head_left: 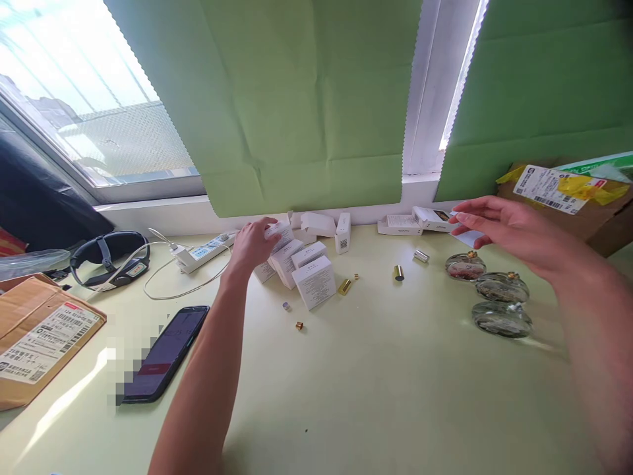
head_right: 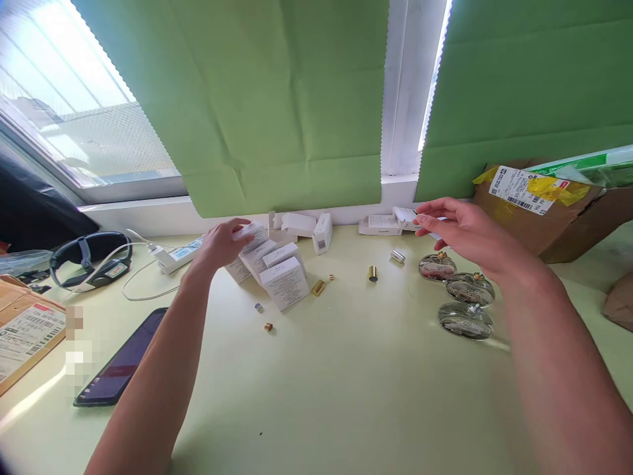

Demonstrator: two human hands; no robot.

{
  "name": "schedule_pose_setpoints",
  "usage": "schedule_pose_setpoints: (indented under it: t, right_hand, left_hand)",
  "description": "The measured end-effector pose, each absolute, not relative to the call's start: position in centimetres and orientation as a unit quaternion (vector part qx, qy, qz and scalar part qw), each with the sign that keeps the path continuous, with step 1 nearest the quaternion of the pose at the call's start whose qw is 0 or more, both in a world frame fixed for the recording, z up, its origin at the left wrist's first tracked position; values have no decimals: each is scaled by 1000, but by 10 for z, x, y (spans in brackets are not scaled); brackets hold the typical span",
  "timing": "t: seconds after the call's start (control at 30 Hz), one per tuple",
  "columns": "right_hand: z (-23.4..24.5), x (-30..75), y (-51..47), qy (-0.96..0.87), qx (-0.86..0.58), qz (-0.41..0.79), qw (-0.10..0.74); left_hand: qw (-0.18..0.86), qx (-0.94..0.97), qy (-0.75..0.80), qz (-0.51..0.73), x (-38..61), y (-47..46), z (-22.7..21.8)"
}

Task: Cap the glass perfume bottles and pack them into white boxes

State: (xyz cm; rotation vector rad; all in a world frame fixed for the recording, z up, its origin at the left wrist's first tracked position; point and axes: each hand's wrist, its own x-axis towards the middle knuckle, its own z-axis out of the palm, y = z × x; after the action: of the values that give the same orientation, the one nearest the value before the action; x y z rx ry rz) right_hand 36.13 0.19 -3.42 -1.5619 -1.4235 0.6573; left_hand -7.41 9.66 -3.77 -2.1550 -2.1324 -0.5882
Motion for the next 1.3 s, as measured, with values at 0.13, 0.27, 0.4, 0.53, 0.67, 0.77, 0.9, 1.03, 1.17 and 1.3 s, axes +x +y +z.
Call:
schedule_pose_setpoints:
  t: [0.13, 0.27, 0.4, 0.53, 0.67, 0.77, 0.9, 1.03, 1.17, 1.3]
  right_hand:
    - [-34, 361, 2, -580, -626, 269, 446]
    - [-33, 357, 1, -584, -626, 267, 443]
    - [-32, 355, 0, -587, -628, 261, 439]
    - [-33, 355, 2, -591, -633, 256, 429]
    - [-34, 355, 3, -600, -626, 258, 426]
    - [-32, 353, 1, -602, -622, 260, 428]
    - [-31, 352, -1, -604, -624, 261, 421]
    - [-31, 352, 0, -606, -623, 263, 420]
    - [-31, 357, 0, -600, -626, 264, 422]
    - [-31, 367, -1, -598, -624, 250, 438]
  left_hand:
    - [26, -690, -703, -168, -77, 98, -41]
    - [25, -682, -716, -147, -80, 98, -40]
    - [20, -686, -716, -128, -83, 97, -40]
    - [16, -696, -709, -117, -85, 97, -39]
    - [23, -695, -709, -116, -86, 96, -37]
    - [29, -699, -705, -118, -88, 96, -38]
    - [27, -705, -699, -118, -93, 98, -40]
    - [11, -706, -698, -120, -98, 100, -39]
    - [-10, -701, -702, -127, -97, 97, -33]
    - [1, -693, -704, -157, -86, 87, -21]
